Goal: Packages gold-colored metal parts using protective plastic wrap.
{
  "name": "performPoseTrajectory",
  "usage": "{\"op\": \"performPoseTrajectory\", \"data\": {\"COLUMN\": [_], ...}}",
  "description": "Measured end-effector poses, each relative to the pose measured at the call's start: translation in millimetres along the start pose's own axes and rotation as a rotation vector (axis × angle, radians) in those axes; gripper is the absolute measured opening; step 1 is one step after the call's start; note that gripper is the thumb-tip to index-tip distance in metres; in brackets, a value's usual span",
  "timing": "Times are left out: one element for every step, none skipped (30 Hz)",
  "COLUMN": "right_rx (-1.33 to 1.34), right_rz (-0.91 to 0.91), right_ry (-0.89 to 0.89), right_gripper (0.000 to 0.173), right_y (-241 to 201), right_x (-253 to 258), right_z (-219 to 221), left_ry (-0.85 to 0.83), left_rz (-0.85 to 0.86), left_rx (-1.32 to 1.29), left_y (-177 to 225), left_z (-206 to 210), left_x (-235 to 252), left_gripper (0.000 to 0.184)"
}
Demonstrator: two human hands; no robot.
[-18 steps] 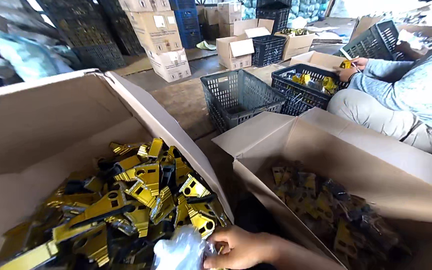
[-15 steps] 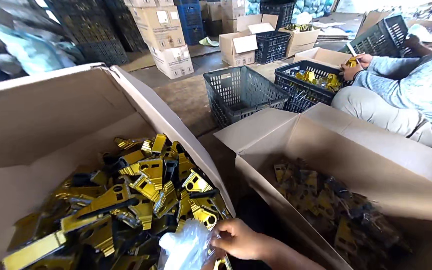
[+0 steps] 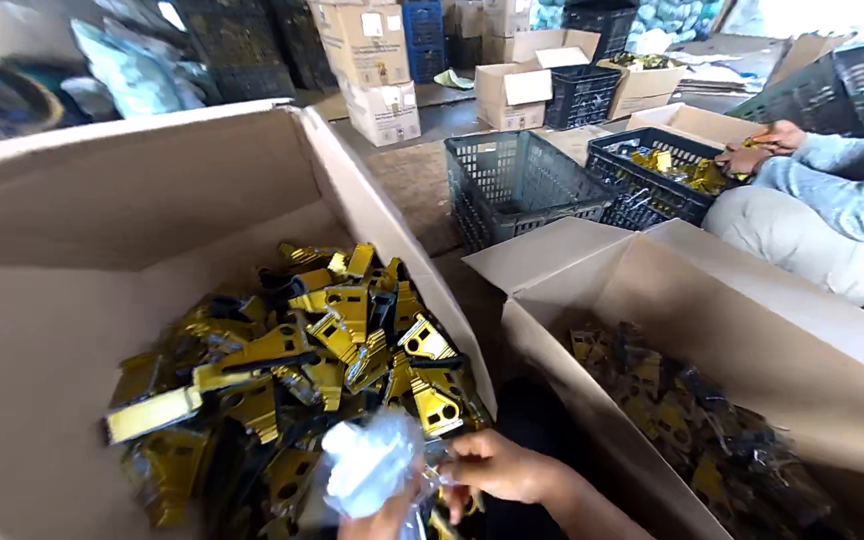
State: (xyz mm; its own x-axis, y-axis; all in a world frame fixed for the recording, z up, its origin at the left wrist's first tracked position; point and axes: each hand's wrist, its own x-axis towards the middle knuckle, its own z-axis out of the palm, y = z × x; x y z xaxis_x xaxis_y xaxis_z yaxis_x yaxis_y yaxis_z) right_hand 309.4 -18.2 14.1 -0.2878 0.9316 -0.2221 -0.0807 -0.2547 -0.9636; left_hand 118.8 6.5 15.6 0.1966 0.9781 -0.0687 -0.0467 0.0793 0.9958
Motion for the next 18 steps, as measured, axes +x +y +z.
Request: {"op": "performPoseTrajectory", "data": {"right_rx": [-0.002, 0.005, 0.017, 0.037, 0.062, 0.084, 0.076, 0.019, -0.065, -0.152, -0.231, -0.284, -0.292, -0.266, -0.244, -0.244, -0.282, -0.339], "right_rz": [0.005, 0.029, 0.058, 0.073, 0.066, 0.054, 0.046, 0.047, 0.048, 0.046, 0.047, 0.055, 0.057, 0.074, 0.082, 0.087, 0.087, 0.084], "right_ry": [-0.06, -0.078, -0.063, -0.022, 0.035, 0.085, 0.095, 0.049, -0.041, -0.155, -0.261, -0.312, -0.294, -0.245, -0.175, -0.114, -0.093, -0.132], "right_gripper": [0.024, 0.023, 0.019, 0.015, 0.011, 0.013, 0.016, 0.017, 0.016, 0.019, 0.019, 0.02, 0.023, 0.025, 0.024, 0.019, 0.017, 0.019], "right_y": [2, 4, 8, 12, 15, 16, 16, 14, 12, 9, 5, 0, -2, -4, -4, -5, -6, -7], "right_x": [-3, -4, -4, -1, 2, 6, 10, 14, 17, 20, 25, 30, 34, 37, 40, 43, 46, 48], "right_z": [-2, -3, -4, -3, -1, 3, 10, 20, 31, 39, 43, 44, 41, 37, 33, 33, 36, 42], "left_ry": [0.028, 0.039, 0.076, 0.159, 0.271, 0.339, 0.322, 0.227, 0.101, 0.006, -0.007, 0.047, 0.142, 0.243, 0.307, 0.303, 0.238, 0.139], "left_rz": [0.024, 0.086, 0.166, 0.244, 0.312, 0.315, 0.243, 0.127, 0.005, -0.085, -0.126, -0.117, -0.078, -0.047, -0.036, -0.047, -0.058, -0.065], "left_rx": [0.091, 0.234, 0.401, 0.523, 0.564, 0.508, 0.379, 0.227, 0.09, -0.013, -0.04, -0.018, -0.006, -0.004, -0.005, -0.024, -0.065, -0.116], "left_y": [-5, -12, -19, -25, -30, -29, -22, -13, -6, -4, -7, -12, -19, -21, -20, -15, -12, -10], "left_z": [-18, -38, -57, -71, -80, -83, -80, -73, -63, -55, -51, -52, -58, -65, -72, -75, -74, -71], "left_x": [6, 9, 8, 7, 7, 5, -1, -9, -17, -23, -24, -22, -19, -16, -14, -15, -17, -19], "left_gripper": [0.037, 0.043, 0.052, 0.058, 0.057, 0.055, 0.053, 0.051, 0.052, 0.054, 0.056, 0.057, 0.057, 0.057, 0.056, 0.056, 0.055, 0.051]}}
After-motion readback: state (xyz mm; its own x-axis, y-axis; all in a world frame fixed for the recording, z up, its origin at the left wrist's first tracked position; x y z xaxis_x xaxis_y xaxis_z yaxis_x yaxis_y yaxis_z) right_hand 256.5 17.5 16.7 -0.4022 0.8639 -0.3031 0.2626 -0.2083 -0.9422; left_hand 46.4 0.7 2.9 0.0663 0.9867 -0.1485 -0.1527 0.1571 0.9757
